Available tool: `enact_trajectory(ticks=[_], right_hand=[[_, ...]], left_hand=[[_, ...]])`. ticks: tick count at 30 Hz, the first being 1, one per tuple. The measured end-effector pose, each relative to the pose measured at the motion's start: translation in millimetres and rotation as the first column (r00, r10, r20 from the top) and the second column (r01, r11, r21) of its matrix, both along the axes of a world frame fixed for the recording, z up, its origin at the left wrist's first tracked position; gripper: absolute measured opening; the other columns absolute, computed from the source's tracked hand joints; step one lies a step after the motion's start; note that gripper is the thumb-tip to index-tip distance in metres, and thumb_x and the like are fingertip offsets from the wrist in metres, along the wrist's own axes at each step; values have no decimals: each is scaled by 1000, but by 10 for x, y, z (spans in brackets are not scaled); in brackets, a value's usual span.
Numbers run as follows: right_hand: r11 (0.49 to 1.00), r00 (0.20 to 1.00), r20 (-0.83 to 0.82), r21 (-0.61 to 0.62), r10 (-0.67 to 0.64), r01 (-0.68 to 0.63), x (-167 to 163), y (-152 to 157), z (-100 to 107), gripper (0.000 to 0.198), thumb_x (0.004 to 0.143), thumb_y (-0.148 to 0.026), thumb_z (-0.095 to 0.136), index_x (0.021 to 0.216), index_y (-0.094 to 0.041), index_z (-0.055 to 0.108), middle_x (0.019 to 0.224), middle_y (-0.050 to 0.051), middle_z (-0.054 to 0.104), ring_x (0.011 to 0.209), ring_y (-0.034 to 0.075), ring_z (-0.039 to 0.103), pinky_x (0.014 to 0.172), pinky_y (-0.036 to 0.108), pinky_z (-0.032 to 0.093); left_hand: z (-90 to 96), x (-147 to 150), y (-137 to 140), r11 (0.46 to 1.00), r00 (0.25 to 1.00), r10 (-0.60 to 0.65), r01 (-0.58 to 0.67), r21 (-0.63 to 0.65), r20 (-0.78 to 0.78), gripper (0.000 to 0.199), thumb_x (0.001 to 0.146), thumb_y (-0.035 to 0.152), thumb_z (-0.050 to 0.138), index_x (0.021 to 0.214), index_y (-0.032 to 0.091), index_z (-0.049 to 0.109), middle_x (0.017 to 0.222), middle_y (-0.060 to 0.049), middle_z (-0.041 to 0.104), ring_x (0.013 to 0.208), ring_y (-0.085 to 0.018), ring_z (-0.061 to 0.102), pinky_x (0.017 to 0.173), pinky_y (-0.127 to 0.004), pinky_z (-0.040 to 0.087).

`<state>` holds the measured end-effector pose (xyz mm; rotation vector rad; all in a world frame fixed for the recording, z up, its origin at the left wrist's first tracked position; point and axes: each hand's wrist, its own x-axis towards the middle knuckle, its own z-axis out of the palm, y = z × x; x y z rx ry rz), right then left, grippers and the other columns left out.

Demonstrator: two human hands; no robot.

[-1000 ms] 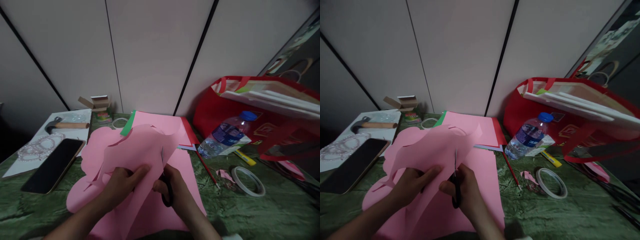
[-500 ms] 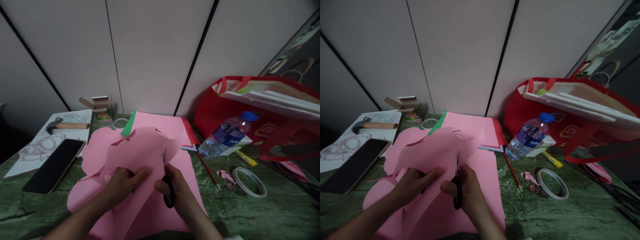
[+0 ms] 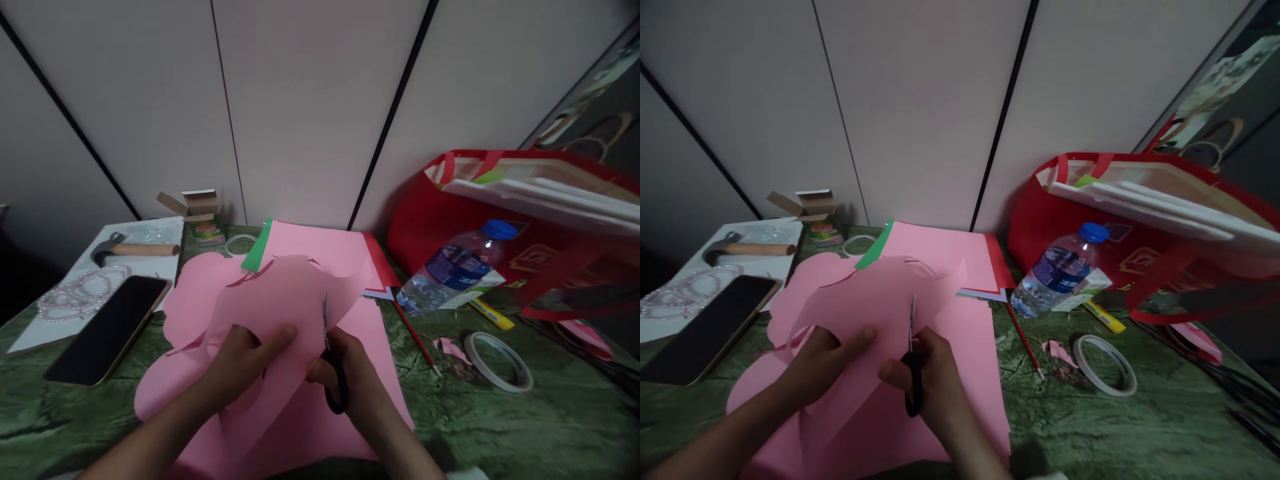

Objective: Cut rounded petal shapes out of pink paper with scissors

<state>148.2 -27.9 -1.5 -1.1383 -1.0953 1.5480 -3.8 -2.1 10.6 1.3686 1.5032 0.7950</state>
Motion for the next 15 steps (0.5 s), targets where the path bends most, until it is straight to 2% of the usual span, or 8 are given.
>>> enact_trajectory(ticks=[2,5,7,12,15], right_hand=[[1000,1000,-5,-7,5,-5,-8,4,-2,33,56,-38,74,73,-18,54,57,-3,53,51,12,42,50,25,34],[1000,999,-35,-16,2,-2,-5,10,-35,32,54,-34,76,69,-18,52,54,-6,48,48,10,38,51,26,35],[1000,998,-63,-23,3,-5,5,8,-53,35,51,-34,78,65,-19,50,52,-7,45,46,9,36,51,26,36],[998,987,-154,-26,54,-58,20,-2,-24,42,49,-40,80,75,-19,55,61,-3,53,52,13,45,55,28,39],[998,993,-113,-51,30,-36,16,-2,-10,44,46,-42,81,70,-19,53,59,-4,52,52,13,44,51,27,38]], left_hand=[[12,2,-3,1000,1000,20,-20,9,-3,35,65,52,57,56,18,60,61,-3,63,63,-20,57,52,-27,43],[30,0,-14,990,988,63,-80,-119,-139,44,59,58,59,39,20,49,42,0,50,48,-19,49,43,-28,36],[41,-5,-22,974,979,56,-96,-204,-194,48,55,62,61,34,21,46,38,0,46,44,-18,47,42,-28,35],[60,-25,-25,963,988,12,-52,-264,-151,45,55,60,63,46,17,61,50,-5,63,56,-23,59,48,-30,42],[62,-33,-25,960,989,-14,-27,-280,-146,46,55,61,63,52,15,64,56,-8,67,62,-26,62,53,-32,45]])
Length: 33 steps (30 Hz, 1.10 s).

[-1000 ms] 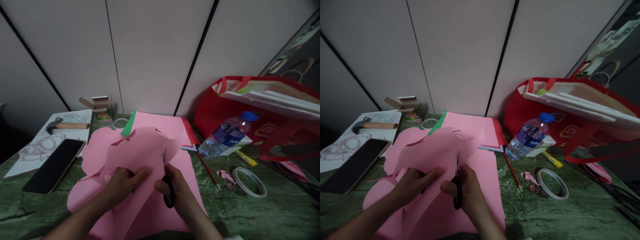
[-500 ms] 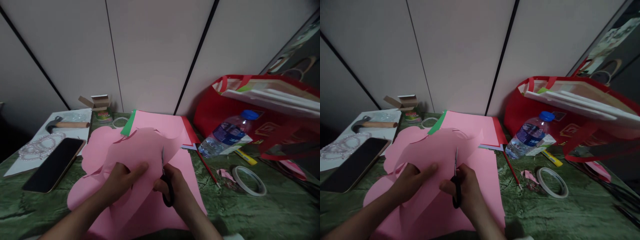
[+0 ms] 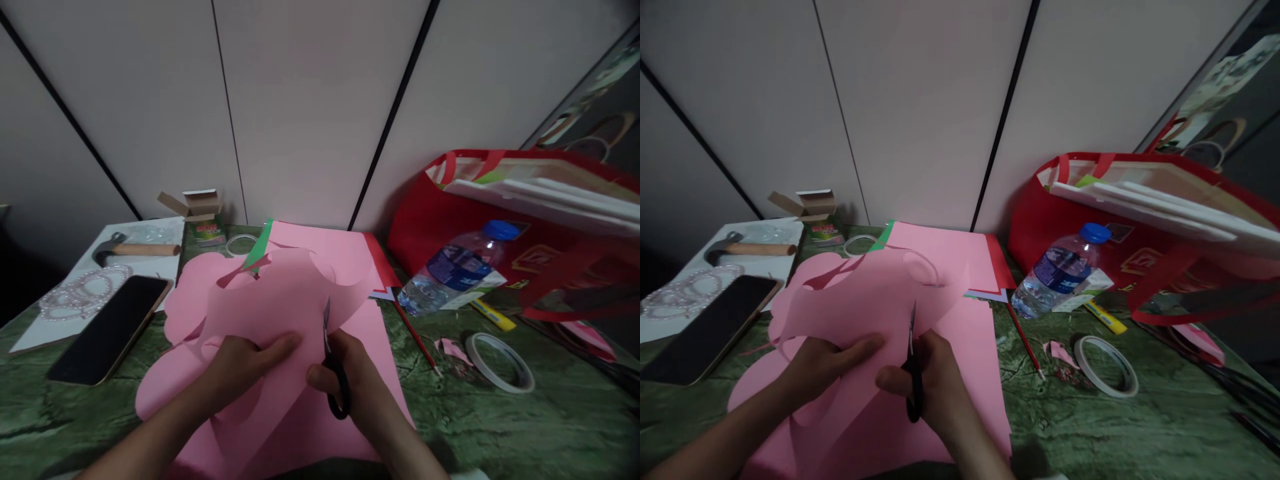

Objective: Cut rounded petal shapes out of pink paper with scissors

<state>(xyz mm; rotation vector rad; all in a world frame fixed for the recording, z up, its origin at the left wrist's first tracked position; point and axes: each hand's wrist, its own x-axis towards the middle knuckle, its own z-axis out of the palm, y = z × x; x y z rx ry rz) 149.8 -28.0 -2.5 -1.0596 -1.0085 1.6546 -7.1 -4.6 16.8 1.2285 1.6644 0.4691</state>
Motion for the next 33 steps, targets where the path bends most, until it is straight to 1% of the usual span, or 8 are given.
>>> enact_trajectory(ticks=[3,7,11,14,20,24,28,33], right_hand=[[1000,999,38,1,-22,22,-8,1,-15,43,47,-43,80,67,-20,50,55,-5,48,49,11,41,47,25,33],[999,999,30,37,-23,21,-16,-5,-34,44,49,-46,78,73,-19,53,56,-4,51,49,12,43,45,24,32],[998,998,-55,60,6,-3,-12,-15,-51,38,54,-40,78,77,-19,55,61,-3,54,50,12,43,47,24,32],[998,999,-41,58,-8,11,-16,-13,-90,36,54,-38,78,73,-19,55,58,-4,52,49,12,42,46,24,31],[999,996,-94,45,-3,7,-41,-15,-32,42,52,-42,79,79,-19,57,64,-1,58,55,15,48,51,26,37],[999,1000,-27,43,-7,9,-23,-29,30,43,52,-46,78,78,-18,56,61,-1,56,53,14,46,50,26,36],[999,996,80,31,-25,22,-3,-22,-14,45,51,-50,77,74,-18,56,54,-3,51,52,14,46,51,27,38],[1000,997,72,14,-17,16,-1,-15,-44,42,50,-48,78,72,-19,57,55,-2,53,52,15,47,49,27,38]], left_hand=[[17,8,-7,1000,1000,-10,11,-12,21,46,58,60,62,52,15,65,58,-9,69,64,-27,64,54,-32,46],[65,42,-16,999,999,44,-44,-31,5,39,59,53,65,48,16,63,55,-6,68,61,-25,64,50,-29,45],[73,48,-11,999,999,42,-41,-5,31,34,60,50,66,50,17,65,56,-6,70,62,-24,65,51,-28,46],[56,40,-12,999,997,40,-38,-25,62,36,59,51,66,51,16,66,56,-7,71,63,-26,66,52,-30,48],[79,74,-36,991,989,111,-118,69,96,26,60,42,67,51,17,65,55,-5,71,61,-25,66,51,-29,48],[84,72,-27,994,990,103,-106,21,94,27,58,42,68,51,17,66,55,-6,71,62,-25,66,51,-29,48],[61,61,-24,993,992,117,-118,27,56,34,56,48,68,49,15,66,53,-8,69,59,-26,64,50,-31,47],[68,62,-25,993,991,97,-103,63,90,33,57,47,68,51,15,66,55,-7,70,60,-26,65,50,-31,47]])
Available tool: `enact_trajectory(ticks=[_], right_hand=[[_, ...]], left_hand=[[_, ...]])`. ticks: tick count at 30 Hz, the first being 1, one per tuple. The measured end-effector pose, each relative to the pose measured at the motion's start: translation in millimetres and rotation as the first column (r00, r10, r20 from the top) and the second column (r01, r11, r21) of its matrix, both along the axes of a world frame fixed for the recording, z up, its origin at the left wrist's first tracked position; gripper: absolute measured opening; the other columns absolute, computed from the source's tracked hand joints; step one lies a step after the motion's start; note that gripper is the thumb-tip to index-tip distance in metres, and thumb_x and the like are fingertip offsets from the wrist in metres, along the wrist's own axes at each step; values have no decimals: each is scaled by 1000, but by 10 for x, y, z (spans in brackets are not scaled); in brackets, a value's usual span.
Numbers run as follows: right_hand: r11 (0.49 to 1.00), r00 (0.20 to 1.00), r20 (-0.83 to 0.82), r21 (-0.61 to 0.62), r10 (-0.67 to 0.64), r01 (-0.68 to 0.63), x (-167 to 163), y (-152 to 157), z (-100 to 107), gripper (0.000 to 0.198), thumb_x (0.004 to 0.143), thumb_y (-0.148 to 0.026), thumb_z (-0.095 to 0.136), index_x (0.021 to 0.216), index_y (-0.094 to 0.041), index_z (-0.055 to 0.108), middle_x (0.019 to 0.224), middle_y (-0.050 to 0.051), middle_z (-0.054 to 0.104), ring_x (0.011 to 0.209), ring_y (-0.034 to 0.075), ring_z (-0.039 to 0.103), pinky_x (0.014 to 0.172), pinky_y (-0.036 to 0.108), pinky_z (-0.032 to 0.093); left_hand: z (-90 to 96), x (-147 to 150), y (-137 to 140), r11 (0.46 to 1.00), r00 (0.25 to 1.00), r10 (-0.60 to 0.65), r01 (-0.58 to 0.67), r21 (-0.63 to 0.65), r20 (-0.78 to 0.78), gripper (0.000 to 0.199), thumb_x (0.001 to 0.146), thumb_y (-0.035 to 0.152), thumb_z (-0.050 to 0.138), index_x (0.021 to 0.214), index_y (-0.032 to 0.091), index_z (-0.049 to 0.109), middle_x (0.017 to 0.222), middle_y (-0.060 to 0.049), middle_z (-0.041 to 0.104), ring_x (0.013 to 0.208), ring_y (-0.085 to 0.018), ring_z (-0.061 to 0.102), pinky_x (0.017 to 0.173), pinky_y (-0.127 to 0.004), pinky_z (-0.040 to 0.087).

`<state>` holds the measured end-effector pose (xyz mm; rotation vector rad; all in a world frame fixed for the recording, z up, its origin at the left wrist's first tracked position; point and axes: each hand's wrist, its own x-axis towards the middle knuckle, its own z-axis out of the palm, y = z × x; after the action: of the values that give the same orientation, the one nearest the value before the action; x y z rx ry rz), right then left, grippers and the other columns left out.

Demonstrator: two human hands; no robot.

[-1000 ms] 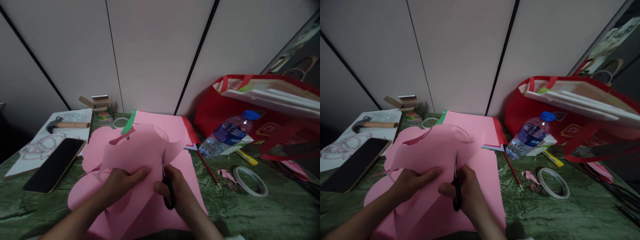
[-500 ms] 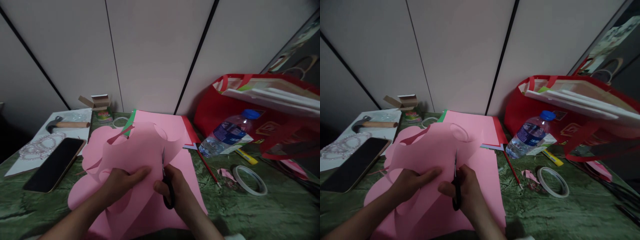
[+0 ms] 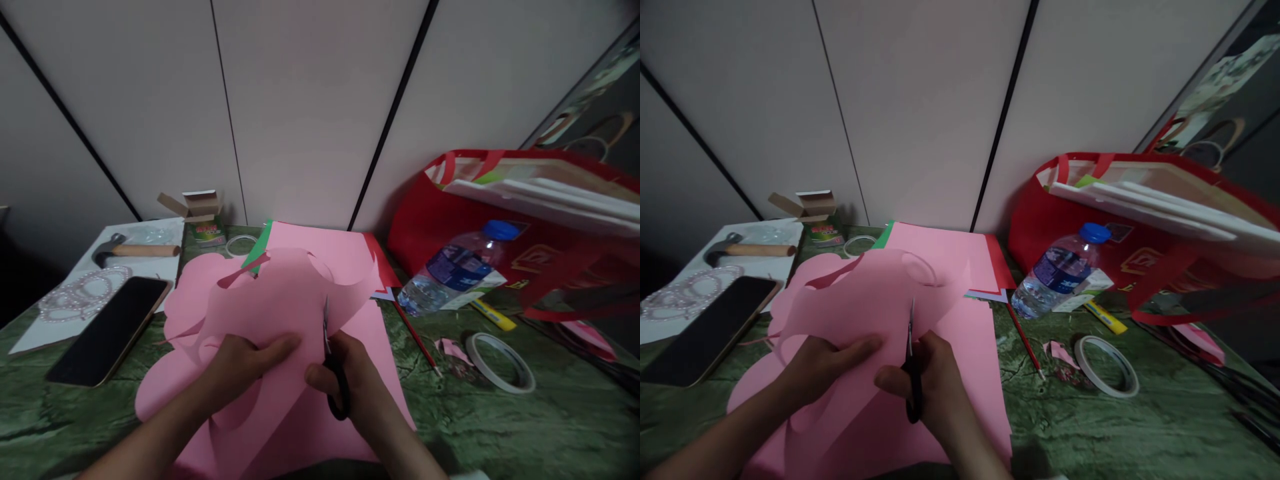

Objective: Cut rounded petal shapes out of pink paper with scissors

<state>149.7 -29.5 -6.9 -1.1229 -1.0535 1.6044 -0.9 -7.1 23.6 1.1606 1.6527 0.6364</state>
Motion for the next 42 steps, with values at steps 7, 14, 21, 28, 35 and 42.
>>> enact_trajectory(ticks=[7,14,21,28,35,42], right_hand=[[999,997,-68,13,30,-29,13,3,54,37,52,-39,79,74,-16,60,59,-2,55,52,13,45,51,26,36],[1000,999,34,-20,4,-3,25,4,-8,41,49,-44,79,69,-15,58,55,-3,51,51,13,45,49,26,36],[999,994,103,-25,-36,39,27,-13,-91,45,50,-51,77,73,-16,61,57,0,58,53,16,51,48,27,39],[999,996,80,-9,-34,35,11,-5,-53,48,50,-54,75,76,-16,61,57,0,57,55,18,52,49,28,39],[998,995,89,-42,-45,49,16,-14,-15,42,49,-47,79,66,-17,54,51,-4,47,48,12,42,45,25,33],[998,992,117,-38,-54,59,-4,-8,-18,36,52,-41,76,62,-17,52,51,-4,48,48,11,39,42,23,28]], left_hand=[[-32,-44,24,995,997,-70,71,-70,20,35,56,48,68,59,13,69,62,-10,73,65,-29,66,55,-34,50],[-52,-21,6,1000,1000,-22,22,-10,13,32,55,47,69,51,15,67,55,-8,70,59,-27,65,50,-33,48],[-17,-17,6,1000,999,1,0,-13,48,28,54,44,70,52,15,67,55,-7,70,58,-24,64,49,-30,48],[11,-9,5,1000,1000,1,-1,-9,10,30,54,45,69,47,16,64,52,-6,67,55,-24,62,47,-30,46],[-6,-34,23,1000,1000,-17,17,-19,21,31,53,46,70,49,15,65,54,-7,69,59,-26,63,50,-32,47],[-12,-57,35,999,999,-28,30,-46,35,28,54,43,70,50,16,65,52,-5,67,54,-22,61,47,-29,46]])
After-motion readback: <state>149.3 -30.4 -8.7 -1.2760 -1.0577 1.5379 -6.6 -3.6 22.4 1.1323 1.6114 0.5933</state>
